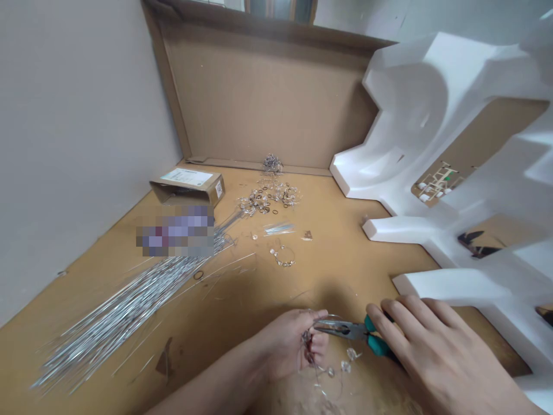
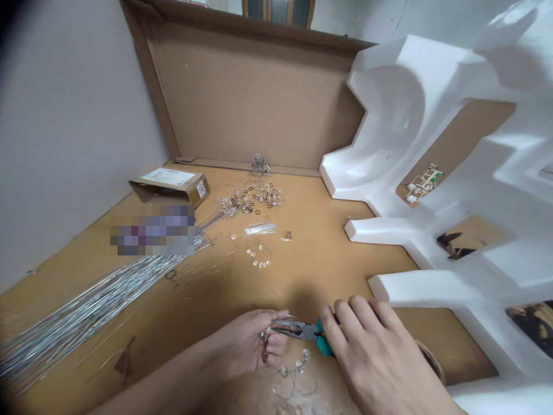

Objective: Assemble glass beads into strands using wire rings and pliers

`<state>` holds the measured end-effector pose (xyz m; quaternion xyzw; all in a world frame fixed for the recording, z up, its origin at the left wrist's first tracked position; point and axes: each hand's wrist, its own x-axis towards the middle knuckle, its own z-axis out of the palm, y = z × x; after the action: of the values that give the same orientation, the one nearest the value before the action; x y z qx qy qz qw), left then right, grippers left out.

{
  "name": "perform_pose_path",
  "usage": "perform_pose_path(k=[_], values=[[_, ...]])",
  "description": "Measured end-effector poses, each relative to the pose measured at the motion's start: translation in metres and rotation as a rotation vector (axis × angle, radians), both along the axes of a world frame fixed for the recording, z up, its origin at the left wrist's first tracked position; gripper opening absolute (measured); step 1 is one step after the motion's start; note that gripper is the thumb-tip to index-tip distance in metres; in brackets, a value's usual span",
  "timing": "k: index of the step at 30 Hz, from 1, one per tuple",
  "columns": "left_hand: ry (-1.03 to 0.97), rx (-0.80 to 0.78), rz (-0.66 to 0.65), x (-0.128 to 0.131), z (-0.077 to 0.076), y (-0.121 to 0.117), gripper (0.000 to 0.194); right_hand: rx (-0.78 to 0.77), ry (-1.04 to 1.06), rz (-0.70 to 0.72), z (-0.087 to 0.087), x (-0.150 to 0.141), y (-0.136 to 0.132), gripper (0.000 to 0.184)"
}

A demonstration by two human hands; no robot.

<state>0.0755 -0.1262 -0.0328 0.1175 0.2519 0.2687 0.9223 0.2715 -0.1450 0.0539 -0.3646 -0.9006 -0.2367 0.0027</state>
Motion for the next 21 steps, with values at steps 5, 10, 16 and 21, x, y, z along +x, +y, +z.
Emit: perform_pose_path(k=[5,10,16,21], values=[[0.010,0.001,-0.037,-0.0001,0.0025,0.0008,0.018,0.006,-0.014,0.019,0.0030,0.0005,0.0036,0.033],[0.040,0.034,-0.026,0.0003,0.0030,0.0000,0.018,-0.004,-0.010,0.030,0.0034,0.0013,0.0028,0.033],[0.016,0.030,-0.052,-0.0003,0.0055,-0.0010,0.022,0.014,-0.034,0.039,0.0045,0.0005,0.0011,0.033],[0.004,-0.037,-0.042,0.0008,0.0076,0.0003,0.029,0.022,-0.029,0.051,0.0024,0.0017,0.0005,0.034]])
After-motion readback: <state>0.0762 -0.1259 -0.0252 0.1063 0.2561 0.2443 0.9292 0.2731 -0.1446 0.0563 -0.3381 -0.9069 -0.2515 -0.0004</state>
